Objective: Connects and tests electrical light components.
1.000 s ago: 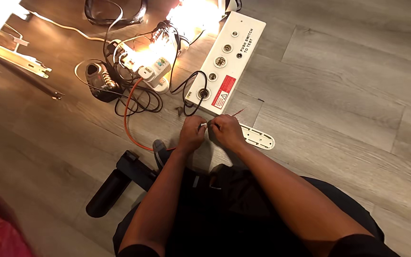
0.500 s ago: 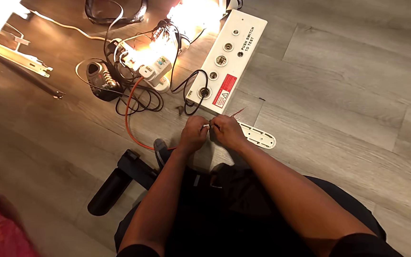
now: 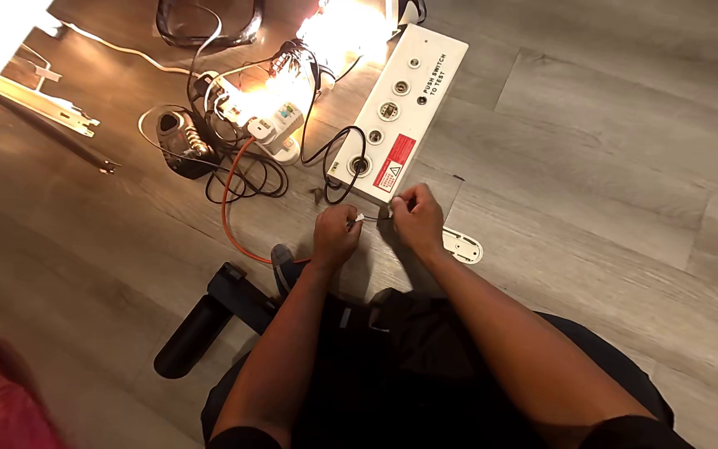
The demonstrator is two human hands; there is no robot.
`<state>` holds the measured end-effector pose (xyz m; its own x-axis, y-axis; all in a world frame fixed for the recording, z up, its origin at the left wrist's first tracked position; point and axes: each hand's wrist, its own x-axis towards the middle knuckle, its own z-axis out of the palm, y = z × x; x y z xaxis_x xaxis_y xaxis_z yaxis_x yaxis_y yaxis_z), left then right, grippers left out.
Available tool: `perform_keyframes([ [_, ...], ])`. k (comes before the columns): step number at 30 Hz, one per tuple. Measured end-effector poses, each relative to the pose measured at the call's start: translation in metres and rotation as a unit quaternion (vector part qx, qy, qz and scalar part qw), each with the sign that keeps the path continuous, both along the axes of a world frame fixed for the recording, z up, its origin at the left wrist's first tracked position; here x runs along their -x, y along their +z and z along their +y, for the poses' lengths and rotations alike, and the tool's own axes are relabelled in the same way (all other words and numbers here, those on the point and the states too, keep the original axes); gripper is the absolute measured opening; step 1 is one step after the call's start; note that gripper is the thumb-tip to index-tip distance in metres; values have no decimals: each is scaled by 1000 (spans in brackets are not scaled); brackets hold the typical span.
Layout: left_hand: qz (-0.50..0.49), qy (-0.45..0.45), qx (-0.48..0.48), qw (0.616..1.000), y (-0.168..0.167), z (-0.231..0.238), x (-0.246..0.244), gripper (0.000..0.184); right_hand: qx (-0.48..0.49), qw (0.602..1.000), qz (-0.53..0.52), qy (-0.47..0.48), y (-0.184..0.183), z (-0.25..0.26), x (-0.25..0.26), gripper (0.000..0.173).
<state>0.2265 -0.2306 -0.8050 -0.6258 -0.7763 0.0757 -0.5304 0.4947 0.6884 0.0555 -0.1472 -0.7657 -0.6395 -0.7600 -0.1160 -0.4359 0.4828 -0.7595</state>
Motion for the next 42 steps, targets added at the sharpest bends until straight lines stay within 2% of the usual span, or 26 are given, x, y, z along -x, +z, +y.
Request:
perform_keyframes([
  [2,16,3,9,1000,-3,1,0,14,-63,997,-4,-50,5,-2,11,24],
  [4,17,16,-11,1000,-1,0,1,7,-145,987,-10,-62,5,-5,24,37],
  [6,-11,16,-31,999,3,-1,1,24,-216,975,-11,-50,0,-5,32,43],
  [7,-26,4,-30,999,4,-1,0,31,-240,970,-10,-42,-2,-4,33,40],
  [9,-49,-21,-22,998,4,-1,0,25,-258,966,-12,-31,-4,-5,33,28],
  [11,-74,-25,-47,996,7,1,2,18,-211,975,-44,-49,-5,-6,31,21],
  [14,-74,5,-155,985,11,1,5,16,-61,991,-96,-71,-8,-7,24,20],
  [16,-36,33,-254,966,17,-2,4,16,24,990,-126,-67,-5,-4,15,23],
  [18,29,58,-324,944,21,-5,2,14,58,988,-133,-43,-5,-3,9,20],
  [20,87,77,-364,924,21,-9,-2,12,57,991,-118,12,-8,-3,8,13],
  [22,115,94,-393,908,20,-11,-4,12,52,992,-75,87,-13,-2,9,16],
  [25,126,112,-435,884,22,-14,-6,28,72,978,9,198,-13,1,4,18],
  [27,129,122,-447,876,25,-15,-6,26,73,967,40,241,-12,1,1,19],
  [30,142,123,-462,867,25,-16,-8,16,69,963,55,257,-12,2,0,18],
  [32,146,125,-471,861,26,-17,-8,18,68,962,60,257,-12,2,0,18],
  [39,136,126,-457,870,28,-17,-9,2,70,953,84,282,-11,2,-2,15],
  [42,138,119,-455,872,27,-16,-9,17,68,950,90,292,-9,2,-3,14],
])
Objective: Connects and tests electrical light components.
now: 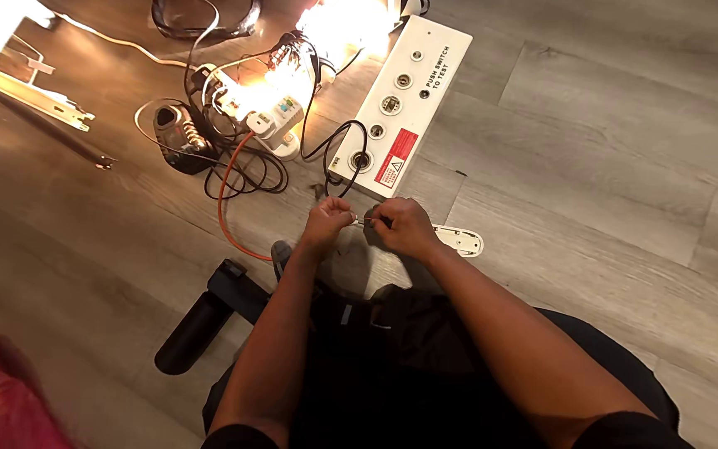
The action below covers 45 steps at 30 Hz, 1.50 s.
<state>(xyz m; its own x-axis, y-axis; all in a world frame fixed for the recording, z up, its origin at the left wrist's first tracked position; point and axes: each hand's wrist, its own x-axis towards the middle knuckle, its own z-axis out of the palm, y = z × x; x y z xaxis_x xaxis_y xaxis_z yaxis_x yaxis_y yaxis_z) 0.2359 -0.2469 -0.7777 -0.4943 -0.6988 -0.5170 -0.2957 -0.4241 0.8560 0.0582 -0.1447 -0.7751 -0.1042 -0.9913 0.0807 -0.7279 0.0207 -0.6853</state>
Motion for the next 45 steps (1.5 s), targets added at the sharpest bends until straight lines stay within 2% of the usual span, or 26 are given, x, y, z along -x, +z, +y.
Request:
perform_keyframes([
  [4,19,-5,6,1000,-2,1,0,28,0,1000,14,8,-1,0,-1,17],
  [14,54,-22,11,998,-5,3,-1,27,9,999,36,19,-3,-1,-5,17],
  [32,16,-64,34,997,2,6,1,24,15,998,36,44,-6,0,-4,17],
  [41,30,-68,23,997,-1,6,0,24,1,997,32,72,-8,-1,-6,17],
  [44,-14,-76,58,995,4,6,-1,24,2,998,25,60,-9,-1,-4,18],
  [45,-43,-86,84,992,8,3,-3,30,2,999,20,50,-8,-2,-2,19],
])
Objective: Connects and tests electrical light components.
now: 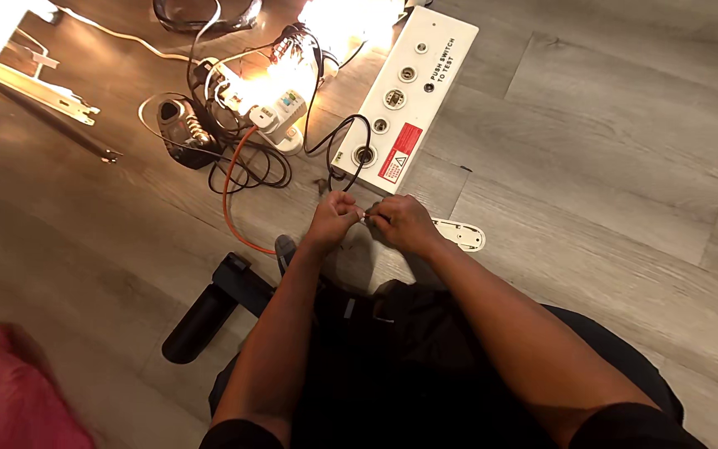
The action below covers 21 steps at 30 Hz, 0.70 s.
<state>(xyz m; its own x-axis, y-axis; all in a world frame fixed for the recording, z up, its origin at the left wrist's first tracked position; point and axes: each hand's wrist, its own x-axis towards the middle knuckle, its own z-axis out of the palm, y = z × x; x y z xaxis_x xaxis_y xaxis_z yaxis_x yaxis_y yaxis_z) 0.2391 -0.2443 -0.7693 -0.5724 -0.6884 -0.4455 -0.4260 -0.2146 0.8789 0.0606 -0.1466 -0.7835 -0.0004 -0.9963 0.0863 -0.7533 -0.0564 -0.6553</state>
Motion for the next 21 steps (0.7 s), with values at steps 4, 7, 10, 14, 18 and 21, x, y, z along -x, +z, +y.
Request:
perform_keyframes([
  [4,-140,-5,133,981,48,-37,-45,47,30,997,-23,-64,6,-5,3,28],
  [7,-328,23,197,924,79,-29,-143,51,45,993,-39,-103,14,-8,4,30],
  [10,-465,8,94,880,48,11,-249,93,45,991,-45,-116,19,-8,4,30],
  [14,-505,52,118,853,34,66,-292,91,72,993,-35,-88,32,-1,-9,27],
  [18,-426,225,215,849,68,99,-294,88,146,988,0,-46,68,19,-28,25],
  [21,-360,314,284,831,125,114,-277,91,263,964,41,24,97,45,-56,33],
])
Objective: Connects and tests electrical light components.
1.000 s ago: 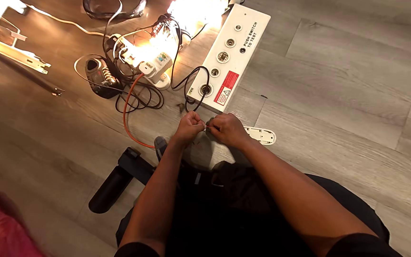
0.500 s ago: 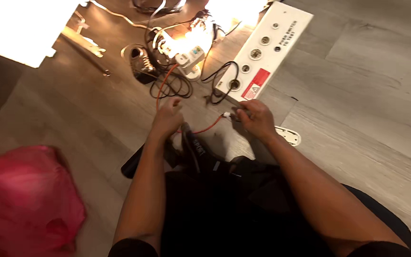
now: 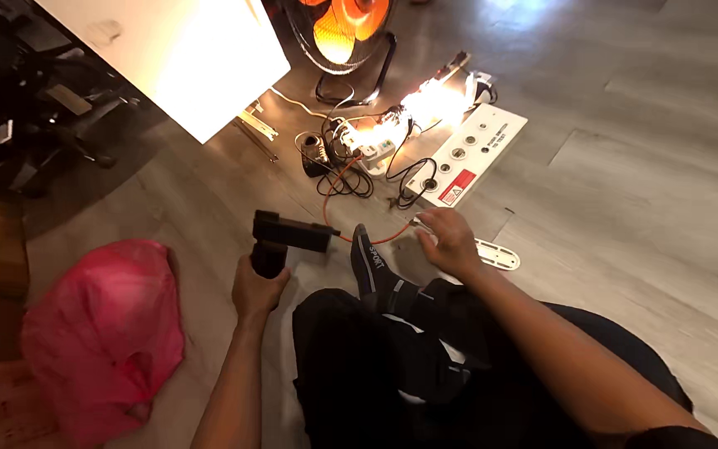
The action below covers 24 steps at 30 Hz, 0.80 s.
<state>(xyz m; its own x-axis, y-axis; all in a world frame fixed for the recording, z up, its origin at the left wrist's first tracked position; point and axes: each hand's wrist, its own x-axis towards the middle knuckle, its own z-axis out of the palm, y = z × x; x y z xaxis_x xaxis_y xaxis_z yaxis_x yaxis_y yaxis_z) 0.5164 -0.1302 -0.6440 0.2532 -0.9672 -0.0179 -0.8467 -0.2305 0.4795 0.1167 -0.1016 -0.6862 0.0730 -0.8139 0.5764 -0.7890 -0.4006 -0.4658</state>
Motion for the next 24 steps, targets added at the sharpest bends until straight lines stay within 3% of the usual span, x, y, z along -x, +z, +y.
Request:
perform_keyframes([
  [3,30,-41,3,999,63,19,42,93,117,990,77,18,34,39,-46,33],
  [5,98,-102,-48,989,84,32,77,97,160,979,124,-2,51,60,-66,34],
  [8,298,-198,-168,919,80,44,127,93,163,969,177,-47,69,72,-51,53],
  [11,368,-260,-264,853,71,54,174,96,175,942,266,-109,81,80,-10,52],
  [13,373,-305,-314,818,75,61,205,98,146,916,353,-120,83,88,14,49],
  [15,386,-340,-354,781,87,65,231,94,106,901,403,-116,84,91,36,35],
  [17,399,-373,-364,754,95,61,249,88,38,915,391,-95,94,89,60,29],
  [19,428,-396,-352,732,86,44,259,73,-41,933,343,-98,100,87,84,35],
  [21,455,-368,-313,748,63,22,270,55,-119,948,258,-145,91,84,105,43],
  [22,435,-344,-282,783,52,13,277,55,-166,949,197,-181,85,82,112,47],
  [24,304,-351,-217,859,16,0,294,50,-268,929,37,-254,74,75,119,52],
])
